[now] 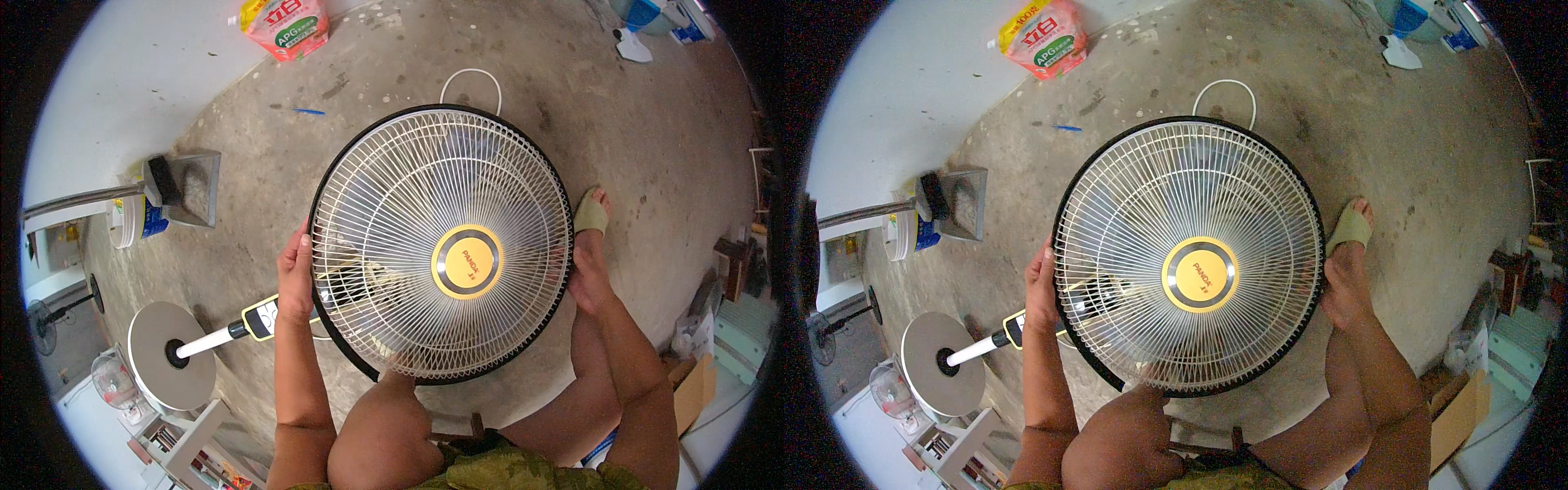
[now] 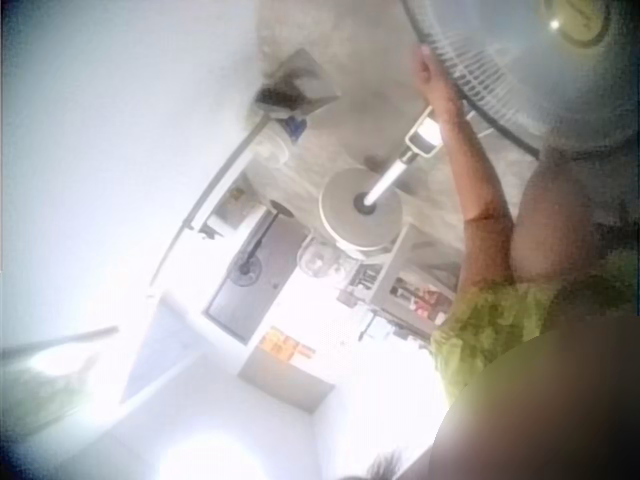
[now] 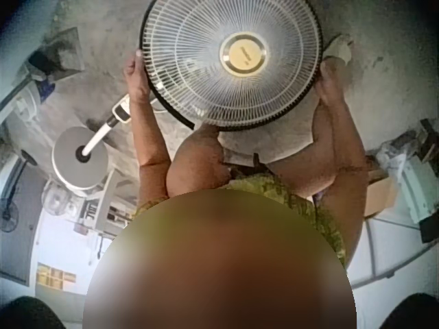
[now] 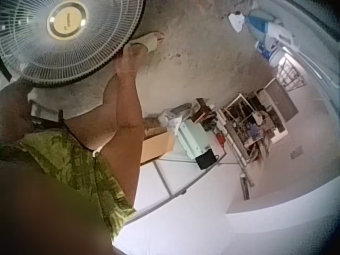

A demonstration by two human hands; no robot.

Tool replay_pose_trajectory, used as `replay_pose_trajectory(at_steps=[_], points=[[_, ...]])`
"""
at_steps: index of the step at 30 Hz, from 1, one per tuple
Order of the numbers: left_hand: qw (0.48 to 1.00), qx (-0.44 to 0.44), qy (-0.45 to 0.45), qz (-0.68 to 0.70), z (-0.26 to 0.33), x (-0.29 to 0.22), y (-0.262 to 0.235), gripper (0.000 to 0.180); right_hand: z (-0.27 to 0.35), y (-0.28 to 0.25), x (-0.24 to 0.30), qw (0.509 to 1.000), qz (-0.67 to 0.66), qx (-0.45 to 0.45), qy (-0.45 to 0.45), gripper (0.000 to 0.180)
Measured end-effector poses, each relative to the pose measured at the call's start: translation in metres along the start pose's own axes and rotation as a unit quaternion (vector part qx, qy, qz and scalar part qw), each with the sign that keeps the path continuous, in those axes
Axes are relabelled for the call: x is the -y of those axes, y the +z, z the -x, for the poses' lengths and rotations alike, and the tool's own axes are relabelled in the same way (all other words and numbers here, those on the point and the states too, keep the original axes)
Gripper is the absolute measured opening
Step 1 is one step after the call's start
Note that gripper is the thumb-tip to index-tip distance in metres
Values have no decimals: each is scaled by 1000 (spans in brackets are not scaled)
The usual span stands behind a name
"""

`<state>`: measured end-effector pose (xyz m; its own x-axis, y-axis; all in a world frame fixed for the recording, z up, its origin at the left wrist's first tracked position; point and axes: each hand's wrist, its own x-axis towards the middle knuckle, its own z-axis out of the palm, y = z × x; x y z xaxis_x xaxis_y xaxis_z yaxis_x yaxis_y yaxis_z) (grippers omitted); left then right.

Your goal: The person assembles a standing electric fan by hand. They attach the front protective cage to the fan head, align the tabs, and then secure the rear protective cage to complete the assembly.

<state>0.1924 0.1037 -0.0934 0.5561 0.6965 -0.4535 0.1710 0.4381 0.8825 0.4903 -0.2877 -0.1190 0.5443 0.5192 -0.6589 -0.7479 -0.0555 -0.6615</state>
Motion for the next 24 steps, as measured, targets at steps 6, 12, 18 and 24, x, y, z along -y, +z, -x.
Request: replay_pose_trajectory(at_steps=[6,12,18,24], points=[[1000,12,-10,27,0,-2,-1,39,-8,-42,-13,995,6,-18,100,72],[1000,20,-10,15,3,-4,-3,40,-7,-40,-16,994,22,-8,106,71],[1000,15,-9,-2,4,-8,-1,40,-10,-43,-19,998,-24,-17,64,84],[1000,14,-19,-10,2,-7,-4,39,-17,-64,-26,997,-24,-20,65,86]])
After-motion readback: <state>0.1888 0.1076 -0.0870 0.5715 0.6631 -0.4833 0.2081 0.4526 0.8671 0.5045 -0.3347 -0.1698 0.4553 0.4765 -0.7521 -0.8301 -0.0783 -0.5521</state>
